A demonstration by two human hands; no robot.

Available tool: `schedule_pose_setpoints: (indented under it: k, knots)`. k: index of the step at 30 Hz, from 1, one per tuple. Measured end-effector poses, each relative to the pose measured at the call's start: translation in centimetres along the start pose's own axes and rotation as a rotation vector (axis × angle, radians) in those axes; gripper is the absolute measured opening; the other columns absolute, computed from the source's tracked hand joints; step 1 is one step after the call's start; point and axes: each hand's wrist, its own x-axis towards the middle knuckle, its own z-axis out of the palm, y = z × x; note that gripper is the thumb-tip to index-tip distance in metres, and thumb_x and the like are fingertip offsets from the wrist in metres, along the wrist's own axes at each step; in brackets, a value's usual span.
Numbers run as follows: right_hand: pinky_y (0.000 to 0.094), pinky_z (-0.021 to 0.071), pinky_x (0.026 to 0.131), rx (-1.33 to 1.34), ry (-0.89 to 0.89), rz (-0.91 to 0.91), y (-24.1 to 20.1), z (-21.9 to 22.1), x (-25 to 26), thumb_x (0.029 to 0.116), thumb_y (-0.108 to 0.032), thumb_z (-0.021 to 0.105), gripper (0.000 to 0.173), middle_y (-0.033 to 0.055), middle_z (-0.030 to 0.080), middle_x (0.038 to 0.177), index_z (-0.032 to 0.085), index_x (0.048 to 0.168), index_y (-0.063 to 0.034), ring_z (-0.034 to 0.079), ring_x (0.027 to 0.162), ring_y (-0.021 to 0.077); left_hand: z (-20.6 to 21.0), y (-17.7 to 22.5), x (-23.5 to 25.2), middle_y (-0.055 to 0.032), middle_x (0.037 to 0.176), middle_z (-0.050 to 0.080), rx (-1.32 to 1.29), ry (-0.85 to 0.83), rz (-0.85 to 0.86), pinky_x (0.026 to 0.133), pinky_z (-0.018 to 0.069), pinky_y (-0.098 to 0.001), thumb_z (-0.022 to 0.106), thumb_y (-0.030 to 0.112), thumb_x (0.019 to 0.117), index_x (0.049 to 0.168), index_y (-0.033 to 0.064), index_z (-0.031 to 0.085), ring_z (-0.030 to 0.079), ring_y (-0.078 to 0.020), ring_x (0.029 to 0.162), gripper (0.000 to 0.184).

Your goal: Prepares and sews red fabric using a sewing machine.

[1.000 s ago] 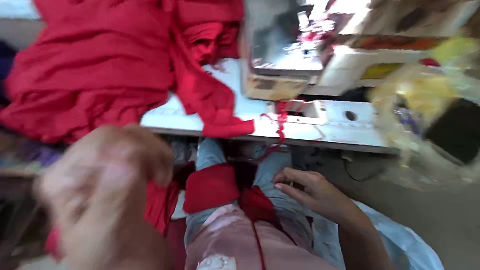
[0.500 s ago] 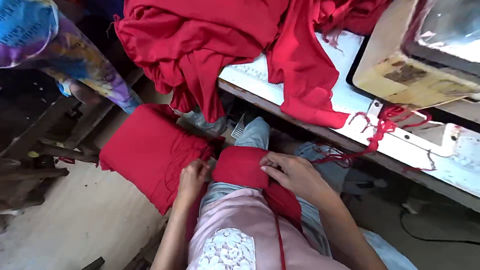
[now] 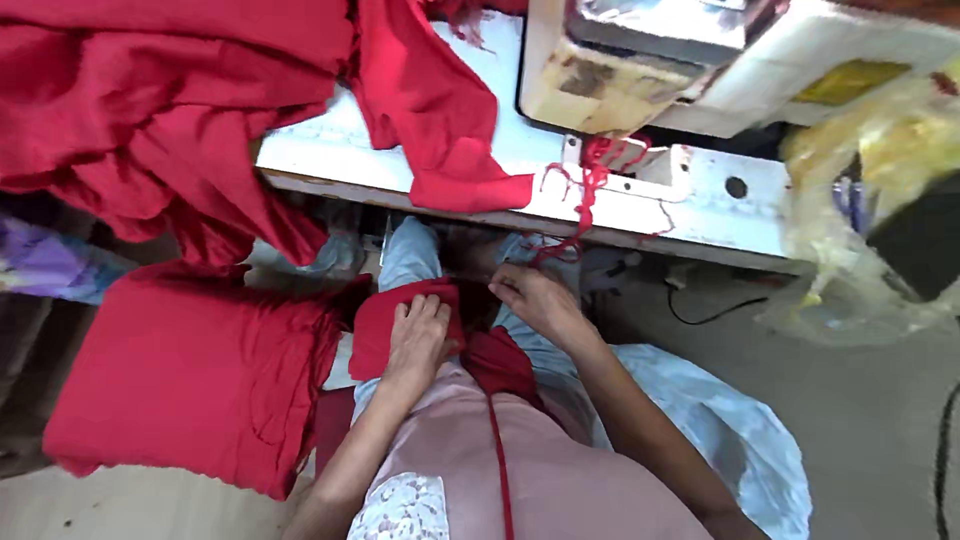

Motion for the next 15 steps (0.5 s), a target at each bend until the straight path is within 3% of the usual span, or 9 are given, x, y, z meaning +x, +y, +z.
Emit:
schedule_pose_setpoints:
  k: [2,5,7,9,12,15]
  knots:
    - [0.0577,0.0542,0.083,0.011,-0.006,0.021,0.2,-0.1,-0.4,0.1046,-0.023,0.059,0.021,0.0147,0.073,0.099,0.071,0.114,-0.0073,0.071,0.093,0.0329,0.3,0.4,0.4,-0.0214,0.113,0.069,0.015,-0.011,-0.032,0.095,0.0458,-0.0584,0.068,0.016,0.0962,0.103,-0.0038,0.073,0.062,-0.0409,0.114,0.022]
    - [0.0538,0.0545,0.083,0.083,-0.021,0.017,0.3,0.4,-0.8,0.1049,-0.021,0.058,0.021,0.0139,0.072,0.096,0.071,0.112,-0.0056,0.070,0.090,0.0298,0.0,-0.2,0.3,-0.0191,0.101,0.071,-0.156,0.081,-0.063,0.094,0.0484,-0.0557,0.062,0.020,0.1004,0.094,-0.0029,0.074,0.067,-0.0371,0.104,0.027]
    - [0.0514,0.0553,0.084,0.158,-0.004,-0.027,0.3,1.2,-0.8,0.1050,-0.022,0.057,0.023,0.0131,0.073,0.095,0.071,0.111,-0.0051,0.070,0.088,0.0277,-0.8,-0.8,0.1,-0.0127,0.091,0.070,-0.364,0.150,-0.138,0.088,0.0514,-0.0472,0.062,0.024,0.1007,0.088,0.0006,0.074,0.067,-0.0262,0.093,0.029]
    - [0.0468,0.0560,0.082,0.257,0.028,-0.109,0.1,2.3,-0.7,0.1020,-0.026,0.062,0.024,0.0109,0.073,0.095,0.072,0.111,-0.0058,0.070,0.088,0.0231,-1.7,-1.4,0.0,-0.0050,0.087,0.066,-0.541,0.175,-0.229,0.078,0.0507,-0.0328,0.064,0.024,0.1001,0.085,0.0036,0.073,0.061,-0.0116,0.081,0.027]
    - [0.0463,0.0518,0.097,0.374,0.011,-0.284,-0.7,3.6,-0.3,0.0907,-0.036,0.076,0.044,0.0093,0.071,0.115,0.069,0.123,-0.0066,0.066,0.108,0.0216,-2.0,-2.2,0.1,-0.0013,0.085,0.066,-0.706,0.205,-0.270,0.074,0.0501,-0.0241,0.066,0.019,0.0987,0.083,0.0039,0.072,0.059,-0.0040,0.077,0.023]
    - [0.0547,0.0474,0.102,0.259,0.055,-0.370,-1.7,4.6,0.1,0.0926,-0.034,0.074,0.046,0.0119,0.069,0.121,0.065,0.129,-0.0066,0.064,0.115,0.0286,-1.9,-2.4,0.2,0.0003,0.084,0.065,-0.779,0.210,-0.251,0.074,0.0494,-0.0224,0.064,0.018,0.1001,0.081,0.0047,0.071,0.059,-0.0028,0.077,0.025]
